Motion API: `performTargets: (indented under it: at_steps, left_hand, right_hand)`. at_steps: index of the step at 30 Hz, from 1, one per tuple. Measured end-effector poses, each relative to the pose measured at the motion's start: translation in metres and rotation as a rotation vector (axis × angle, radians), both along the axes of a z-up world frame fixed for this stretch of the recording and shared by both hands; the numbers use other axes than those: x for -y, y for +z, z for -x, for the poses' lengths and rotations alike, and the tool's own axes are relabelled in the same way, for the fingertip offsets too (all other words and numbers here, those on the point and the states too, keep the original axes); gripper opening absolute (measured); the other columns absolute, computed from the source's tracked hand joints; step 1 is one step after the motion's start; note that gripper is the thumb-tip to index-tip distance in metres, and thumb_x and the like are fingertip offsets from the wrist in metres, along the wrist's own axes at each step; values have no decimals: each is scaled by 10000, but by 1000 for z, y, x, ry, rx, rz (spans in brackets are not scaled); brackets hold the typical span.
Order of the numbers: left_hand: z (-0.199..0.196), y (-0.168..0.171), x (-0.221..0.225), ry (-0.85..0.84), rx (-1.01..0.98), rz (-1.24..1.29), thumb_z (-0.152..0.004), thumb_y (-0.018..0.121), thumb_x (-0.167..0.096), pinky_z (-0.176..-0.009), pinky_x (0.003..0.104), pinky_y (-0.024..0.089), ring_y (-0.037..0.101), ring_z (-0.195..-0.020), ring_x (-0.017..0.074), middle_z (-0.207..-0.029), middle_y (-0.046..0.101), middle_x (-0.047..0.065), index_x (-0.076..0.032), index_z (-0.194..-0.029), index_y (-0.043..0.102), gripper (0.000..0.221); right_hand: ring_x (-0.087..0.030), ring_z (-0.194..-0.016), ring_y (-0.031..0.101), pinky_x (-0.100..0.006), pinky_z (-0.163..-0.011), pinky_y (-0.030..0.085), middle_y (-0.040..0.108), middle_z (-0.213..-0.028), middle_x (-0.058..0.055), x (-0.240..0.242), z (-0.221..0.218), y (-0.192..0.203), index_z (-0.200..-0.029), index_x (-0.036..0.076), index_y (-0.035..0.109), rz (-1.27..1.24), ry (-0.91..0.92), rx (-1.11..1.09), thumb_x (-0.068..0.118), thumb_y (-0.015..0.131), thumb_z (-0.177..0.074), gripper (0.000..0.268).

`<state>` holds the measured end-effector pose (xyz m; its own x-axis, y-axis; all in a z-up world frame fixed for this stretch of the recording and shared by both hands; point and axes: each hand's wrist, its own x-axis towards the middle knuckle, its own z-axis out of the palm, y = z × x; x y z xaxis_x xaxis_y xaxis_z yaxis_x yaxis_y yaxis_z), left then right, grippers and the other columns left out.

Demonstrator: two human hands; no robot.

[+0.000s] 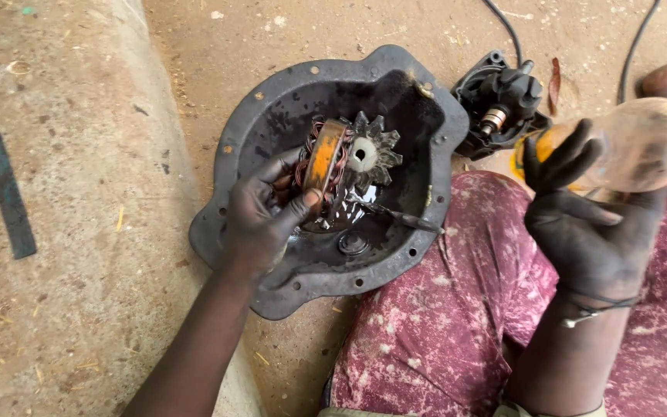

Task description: Cleaning and assembling mechanical motor components with oil or solvent on the ground.

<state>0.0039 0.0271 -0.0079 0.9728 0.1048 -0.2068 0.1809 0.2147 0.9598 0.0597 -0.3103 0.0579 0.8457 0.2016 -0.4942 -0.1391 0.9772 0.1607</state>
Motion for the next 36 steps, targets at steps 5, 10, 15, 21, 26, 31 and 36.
performTargets:
  at_steps: [5,10,15,21,26,31,36]
  left_hand:
    - [4,-11,7,-108,191,-375,-882,765,-103,-991,350,599,726,-1071,204,-1172,737,135,-19,-1306,614,457]
    - [4,-16,15,-137,336,-843,-842,674,70,-987,395,556,710,-1118,295,-1180,726,201,3,-1330,608,497]
    - [6,-37,19,-248,375,-1025,-855,624,113,-939,393,573,704,-1031,304,-1124,718,213,37,-1359,593,511]
    - [11,-47,23,-240,594,-1124,-872,520,202,-976,386,589,702,-1077,315,-1132,705,227,46,-1318,632,486]
    - [3,-24,21,-107,713,-1160,-852,555,147,-1006,424,571,700,-1107,321,-1154,725,201,-3,-1283,657,468]
    - [7,-16,15,-156,655,-1089,-819,532,152,-945,429,574,712,-1031,298,-1052,730,177,-1,-1274,667,499]
    - [8,-8,16,-71,658,-1082,-826,576,119,-922,442,561,702,-1016,317,-1066,730,174,3,-1268,660,464]
  right_hand:
    - [-379,-955,757,-242,-429,505,706,-1153,-328,39,-5,-3,-1373,-52,559,80,-64,32,446,738,-880,723]
    - [-374,-1009,762,-377,-754,674,686,-1198,-313,63,-18,-37,-1446,-83,541,115,-320,-178,369,739,-993,670]
    - [-269,-831,753,-202,-500,529,739,-1186,-312,105,-23,-122,-1396,-69,599,-51,-149,-118,379,810,-926,683]
    - [-254,-789,741,-190,-408,418,720,-1191,-287,80,-20,-109,-1314,-61,550,-153,-146,-100,368,741,-989,571]
    - [-225,-615,651,-258,-431,432,760,-1166,-188,106,-29,-159,-1362,21,611,-60,15,168,411,577,-1004,531]
    - [-156,-644,604,-253,-511,425,789,-1206,-110,112,-16,-173,-1261,40,651,115,-45,42,403,430,-1134,443]
    - [-154,-575,530,-278,-523,445,625,-852,-17,96,-21,-194,-957,108,553,361,-148,-36,453,393,-1130,417]
